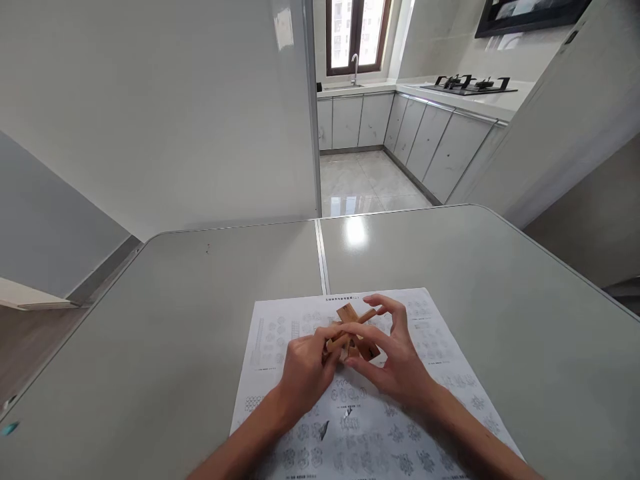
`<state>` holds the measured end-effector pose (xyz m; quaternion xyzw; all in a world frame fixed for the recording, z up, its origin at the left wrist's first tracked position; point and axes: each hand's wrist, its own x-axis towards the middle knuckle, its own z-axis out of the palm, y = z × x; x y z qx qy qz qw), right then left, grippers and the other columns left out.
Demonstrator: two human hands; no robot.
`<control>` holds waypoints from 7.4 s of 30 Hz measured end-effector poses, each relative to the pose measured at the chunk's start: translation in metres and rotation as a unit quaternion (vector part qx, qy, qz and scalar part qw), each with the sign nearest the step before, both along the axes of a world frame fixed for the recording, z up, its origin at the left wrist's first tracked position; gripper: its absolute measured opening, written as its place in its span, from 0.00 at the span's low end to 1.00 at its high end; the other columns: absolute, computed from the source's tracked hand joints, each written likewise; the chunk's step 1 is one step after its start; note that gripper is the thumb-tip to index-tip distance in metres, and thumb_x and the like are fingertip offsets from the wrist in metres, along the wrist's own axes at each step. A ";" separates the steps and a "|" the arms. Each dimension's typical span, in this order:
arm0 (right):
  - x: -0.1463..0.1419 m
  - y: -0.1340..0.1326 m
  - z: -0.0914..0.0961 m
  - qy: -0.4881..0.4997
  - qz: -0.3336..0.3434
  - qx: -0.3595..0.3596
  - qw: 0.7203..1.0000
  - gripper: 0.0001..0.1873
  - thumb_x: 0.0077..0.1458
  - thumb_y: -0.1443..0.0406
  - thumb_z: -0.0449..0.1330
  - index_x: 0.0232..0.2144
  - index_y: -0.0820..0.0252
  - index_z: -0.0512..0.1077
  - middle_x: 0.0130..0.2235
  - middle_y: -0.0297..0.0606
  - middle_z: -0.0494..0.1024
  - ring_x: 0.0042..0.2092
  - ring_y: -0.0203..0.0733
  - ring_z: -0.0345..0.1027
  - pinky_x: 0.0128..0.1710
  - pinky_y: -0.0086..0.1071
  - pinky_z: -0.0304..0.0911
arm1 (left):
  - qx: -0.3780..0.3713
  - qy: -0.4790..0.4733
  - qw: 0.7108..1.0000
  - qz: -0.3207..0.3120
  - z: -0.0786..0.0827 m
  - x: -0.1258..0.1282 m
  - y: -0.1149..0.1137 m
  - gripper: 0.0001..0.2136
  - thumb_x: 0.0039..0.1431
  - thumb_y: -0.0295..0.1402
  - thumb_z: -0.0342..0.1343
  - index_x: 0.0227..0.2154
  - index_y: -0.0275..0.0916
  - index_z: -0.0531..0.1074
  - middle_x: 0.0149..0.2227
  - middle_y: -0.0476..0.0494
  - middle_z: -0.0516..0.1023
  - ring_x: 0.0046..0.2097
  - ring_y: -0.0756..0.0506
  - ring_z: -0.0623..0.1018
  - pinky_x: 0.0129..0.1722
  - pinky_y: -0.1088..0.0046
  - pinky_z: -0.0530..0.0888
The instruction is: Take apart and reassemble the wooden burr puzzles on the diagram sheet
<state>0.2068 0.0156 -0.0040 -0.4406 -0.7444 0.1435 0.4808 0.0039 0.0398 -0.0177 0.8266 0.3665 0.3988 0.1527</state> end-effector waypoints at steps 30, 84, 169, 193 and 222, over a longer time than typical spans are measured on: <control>0.018 0.017 0.007 0.623 0.101 -0.405 0.661 0.14 0.55 0.59 0.74 0.29 0.60 0.76 0.29 0.34 0.70 0.31 0.35 0.59 0.30 0.28 0.61 | -0.351 -0.197 0.914 0.050 0.021 0.003 0.006 0.13 0.68 0.45 0.58 0.43 0.40 0.72 0.45 0.39 0.84 0.42 0.43 0.85 0.27 0.78 0.72; 0.009 0.010 0.008 0.473 0.205 -0.495 0.700 0.16 0.61 0.51 0.68 0.36 0.58 0.77 0.26 0.32 0.72 0.21 0.30 0.53 0.21 0.28 0.51 | -0.416 -0.211 0.883 -0.052 0.018 0.001 0.004 0.23 0.72 0.46 0.55 0.64 0.43 0.64 0.47 0.37 0.83 0.35 0.47 0.81 0.31 0.75 0.74; 0.042 0.030 -0.020 0.683 0.054 -0.330 0.650 0.13 0.58 0.62 0.74 0.37 0.54 0.72 0.34 0.28 0.70 0.22 0.27 0.53 0.19 0.18 0.67 | -0.431 -0.223 0.873 0.045 0.017 -0.002 0.014 0.15 0.67 0.47 0.60 0.46 0.42 0.71 0.34 0.50 0.73 0.31 0.50 0.69 0.31 0.75 0.65; 0.012 0.013 -0.003 0.311 -0.050 -0.314 0.896 0.12 0.64 0.52 0.66 0.40 0.52 0.74 0.42 0.37 0.77 0.42 0.44 0.70 0.44 0.38 0.69 | -0.339 -0.149 0.928 0.049 0.017 -0.004 0.017 0.11 0.71 0.43 0.55 0.43 0.40 0.73 0.36 0.47 0.75 0.31 0.51 0.72 0.31 0.75 0.70; 0.012 0.006 -0.011 0.084 0.030 -0.205 0.975 0.29 0.58 0.60 0.70 0.59 0.47 0.68 0.58 0.42 0.72 0.55 0.54 0.69 0.56 0.48 0.69 | -0.183 -0.073 0.978 -0.073 0.011 -0.021 0.021 0.33 0.61 0.29 0.67 0.66 0.51 0.62 0.61 0.39 0.71 0.49 0.43 0.78 0.57 0.56 0.76</control>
